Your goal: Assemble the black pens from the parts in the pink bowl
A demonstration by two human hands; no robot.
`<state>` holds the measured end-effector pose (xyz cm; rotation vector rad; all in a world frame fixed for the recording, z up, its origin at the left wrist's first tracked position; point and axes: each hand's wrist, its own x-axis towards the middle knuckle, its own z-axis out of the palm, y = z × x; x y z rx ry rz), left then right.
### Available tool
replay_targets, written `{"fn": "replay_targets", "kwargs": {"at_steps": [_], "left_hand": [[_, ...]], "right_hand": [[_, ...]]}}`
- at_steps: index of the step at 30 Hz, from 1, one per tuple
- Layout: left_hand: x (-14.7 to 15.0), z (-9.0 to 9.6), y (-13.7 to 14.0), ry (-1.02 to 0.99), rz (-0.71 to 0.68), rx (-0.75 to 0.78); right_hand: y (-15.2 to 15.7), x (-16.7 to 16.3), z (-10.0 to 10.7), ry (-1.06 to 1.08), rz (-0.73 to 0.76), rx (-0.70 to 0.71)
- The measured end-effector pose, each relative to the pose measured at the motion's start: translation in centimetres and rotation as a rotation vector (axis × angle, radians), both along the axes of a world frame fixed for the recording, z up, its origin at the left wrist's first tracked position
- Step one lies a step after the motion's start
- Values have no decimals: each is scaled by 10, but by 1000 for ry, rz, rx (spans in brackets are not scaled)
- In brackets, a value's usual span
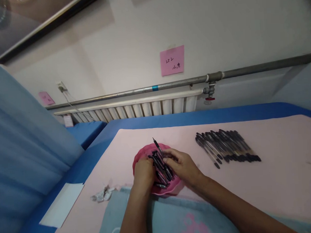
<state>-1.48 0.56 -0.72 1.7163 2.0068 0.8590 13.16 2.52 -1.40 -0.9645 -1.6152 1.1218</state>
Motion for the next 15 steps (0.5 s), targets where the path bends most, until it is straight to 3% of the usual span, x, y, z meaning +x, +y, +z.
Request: {"fn": "replay_targets", "kwargs": {"at_steps": [3,8,10,15], "left_hand": [[2,-5,7,169,-57,-50],[1,-1,9,94,-8,21],[-2,4,7,-136,84,92],[-20,20,-2,-1173,185,163]], "right_hand": [[1,0,-2,-6,-2,17],[2,1,-3,-38,-6,36],[0,0,-1,-43,-1,45],[-8,-2,9,-130,74,164]]}}
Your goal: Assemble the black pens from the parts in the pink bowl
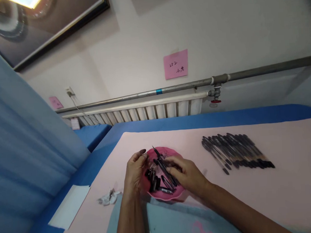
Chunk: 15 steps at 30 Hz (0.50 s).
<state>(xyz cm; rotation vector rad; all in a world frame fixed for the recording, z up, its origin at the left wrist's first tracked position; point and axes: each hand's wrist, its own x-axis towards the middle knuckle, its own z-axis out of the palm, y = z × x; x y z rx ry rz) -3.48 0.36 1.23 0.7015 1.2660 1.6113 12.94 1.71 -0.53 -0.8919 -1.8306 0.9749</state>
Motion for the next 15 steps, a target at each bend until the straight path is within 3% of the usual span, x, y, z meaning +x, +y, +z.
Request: {"fn": "replay_targets", "kwargs": {"at_steps": [2,4,9,15], "left_hand": [[-7,2,-2,-211,1,22],[-11,2,-3,-301,-8,16],[-9,0,-2,-356,-89,-15],[-4,2,-3,-349,-89,-12]], "right_hand": [[-3,-1,3,-73,46,57],[-5,-2,5,-113,82,86],[-5,-2,3,-146,132,94],[-5,-2,3,-171,129,82]]}}
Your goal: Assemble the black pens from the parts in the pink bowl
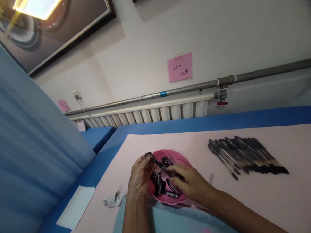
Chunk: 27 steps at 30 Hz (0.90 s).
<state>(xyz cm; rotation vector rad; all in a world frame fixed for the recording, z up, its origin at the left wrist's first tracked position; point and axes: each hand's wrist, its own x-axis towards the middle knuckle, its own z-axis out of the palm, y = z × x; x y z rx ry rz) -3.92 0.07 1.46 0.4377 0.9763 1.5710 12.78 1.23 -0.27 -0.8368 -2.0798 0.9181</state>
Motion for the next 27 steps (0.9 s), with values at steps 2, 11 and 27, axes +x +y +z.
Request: {"fn": "replay_targets", "kwargs": {"at_steps": [2,11,27], "left_hand": [[1,0,0,14,-10,10],[14,2,-1,87,15,1],[16,3,-2,65,104,-11]], "right_hand": [[0,0,1,8,-8,3],[0,-2,-6,73,-57,-61],[0,-3,-3,52,-167,22]]}}
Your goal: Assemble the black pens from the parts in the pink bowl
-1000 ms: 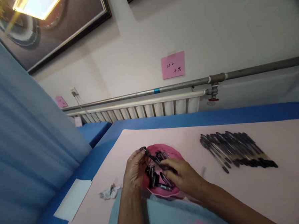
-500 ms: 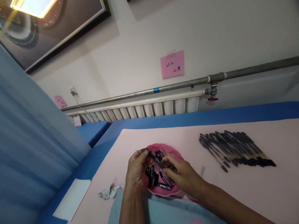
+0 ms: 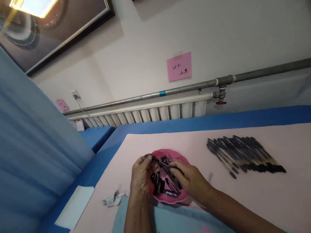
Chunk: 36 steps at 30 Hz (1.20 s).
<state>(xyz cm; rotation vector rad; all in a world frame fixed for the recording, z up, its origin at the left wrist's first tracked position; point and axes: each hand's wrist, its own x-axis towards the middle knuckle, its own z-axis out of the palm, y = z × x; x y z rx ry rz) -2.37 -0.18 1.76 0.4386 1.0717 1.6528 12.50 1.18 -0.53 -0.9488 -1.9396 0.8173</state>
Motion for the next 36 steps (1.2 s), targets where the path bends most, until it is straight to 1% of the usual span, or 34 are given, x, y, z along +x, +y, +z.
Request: {"fn": "replay_targets", "kwargs": {"at_steps": [5,10,15,19,22,24,28,32,36], "left_hand": [[-2,-2,1,4,-12,-4],[-2,-3,1,-15,-7,0],[-3,-4,3,-15,-34,-7],[-2,-4,2,-15,-40,-5],[-2,-2,2,-10,-49,-10],[-2,-2,1,-8,-55,-16],[-2,-2,1,-4,-46,-16],[-4,-2,1,6,-70,-14],[-4,-2,1,-2,-74,-7]], "right_hand": [[1,0,-1,-23,-34,37],[2,2,1,-9,-5,31],[4,3,2,-85,-7,28],[5,4,3,-54,26,24],[4,4,5,-67,-15,42],[4,4,5,-73,-29,27],[5,3,5,-48,23,31],[6,3,3,-107,-2,29],[6,4,2,-99,32,35]]}}
